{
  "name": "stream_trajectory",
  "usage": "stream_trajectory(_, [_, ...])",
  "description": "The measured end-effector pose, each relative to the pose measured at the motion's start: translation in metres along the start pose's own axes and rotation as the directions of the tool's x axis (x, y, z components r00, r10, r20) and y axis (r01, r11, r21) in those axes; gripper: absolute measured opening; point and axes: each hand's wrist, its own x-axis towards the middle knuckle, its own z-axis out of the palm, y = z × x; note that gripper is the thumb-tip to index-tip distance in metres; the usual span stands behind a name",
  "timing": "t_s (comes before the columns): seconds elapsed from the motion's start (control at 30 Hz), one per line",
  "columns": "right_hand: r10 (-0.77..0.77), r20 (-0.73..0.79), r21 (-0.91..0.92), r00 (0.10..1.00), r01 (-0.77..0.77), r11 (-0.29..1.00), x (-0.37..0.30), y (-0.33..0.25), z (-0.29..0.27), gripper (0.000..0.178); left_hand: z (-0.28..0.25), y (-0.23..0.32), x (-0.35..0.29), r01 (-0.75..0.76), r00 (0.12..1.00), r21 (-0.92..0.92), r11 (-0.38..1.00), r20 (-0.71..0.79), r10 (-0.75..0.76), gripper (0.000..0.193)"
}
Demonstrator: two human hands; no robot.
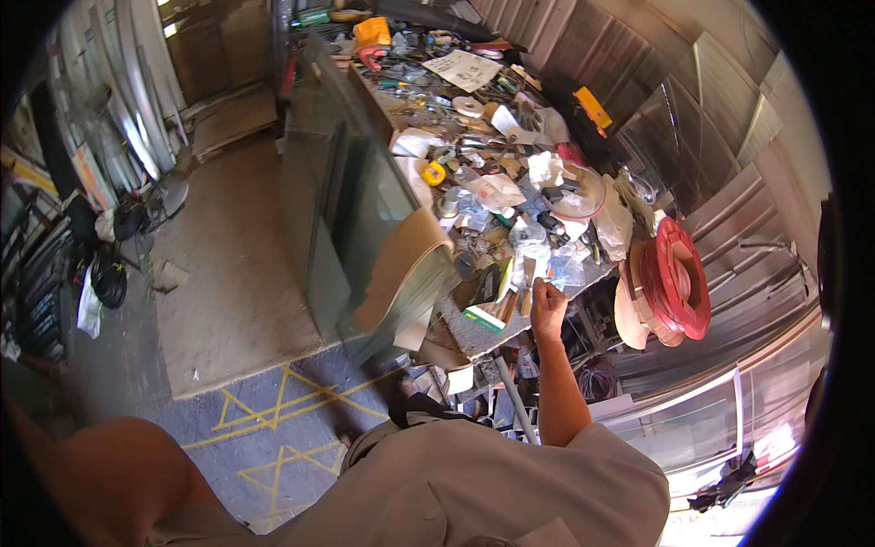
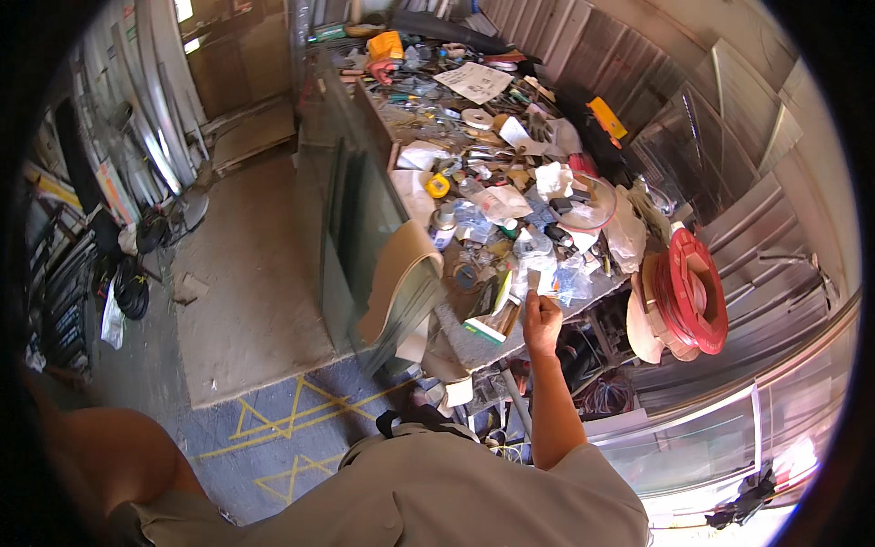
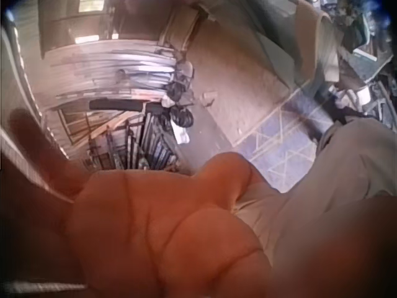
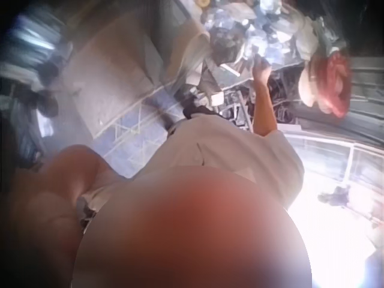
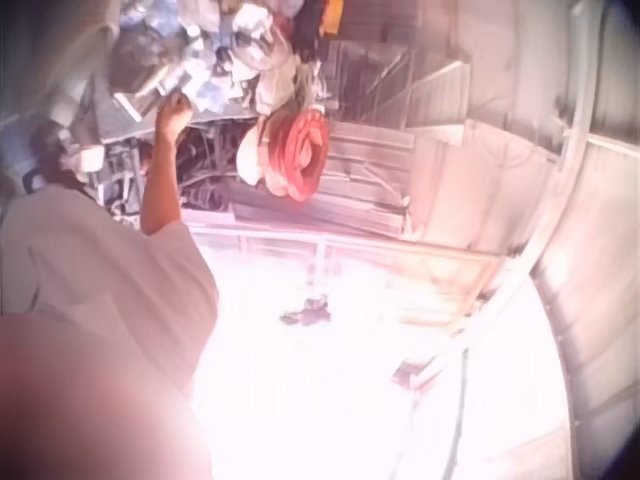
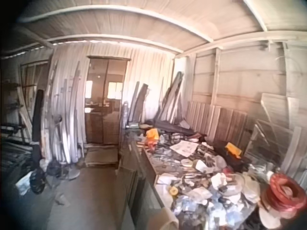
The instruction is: The person marks and cuts a red plastic strip, then moves around a cluttered workshop to gather materials. They use a cordless drill to fasten components of a window frame on a workbench.
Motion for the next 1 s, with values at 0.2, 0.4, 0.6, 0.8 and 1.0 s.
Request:
stream_trajectory(0.2, [-0.014,0.057,0.02,0.998,0.013,1.0,-0.048,-0.094,0.028,0.031,-0.053,-0.011,-0.058,0.051,0.997,0.023,0.998,0.061,-0.052,0.066])
stream_trajectory(0.4, [-0.162,0.075,0.286,0.984,0.134,0.949,-0.087,-0.107,0.051,0.043,-0.126,-0.018,-0.135,0.186,0.978,0.08,0.979,0.084,-0.192,0.07])
stream_trajectory(0.6, [-0.241,0.24,0.561,0.94,0.068,0.825,-0.133,-0.135,0.109,0.045,-0.201,-0.002,-0.189,0.351,0.915,0.194,0.916,0.135,-0.379,0.074])
stream_trajectory(0.8, [-0.197,0.446,0.409,0.873,-0.003,0.913,-0.18,-0.195,0.146,0.025,-0.247,0.045,-0.223,0.459,0.836,0.344,0.819,0.145,-0.529,0.078])
stream_trajectory(1.0, [-0.444,0.451,0.519,0.774,0.178,0.836,-0.187,-0.232,0.213,0.041,-0.239,0.067,-0.214,0.433,0.821,0.4,0.808,0.195,-0.537,0.082])
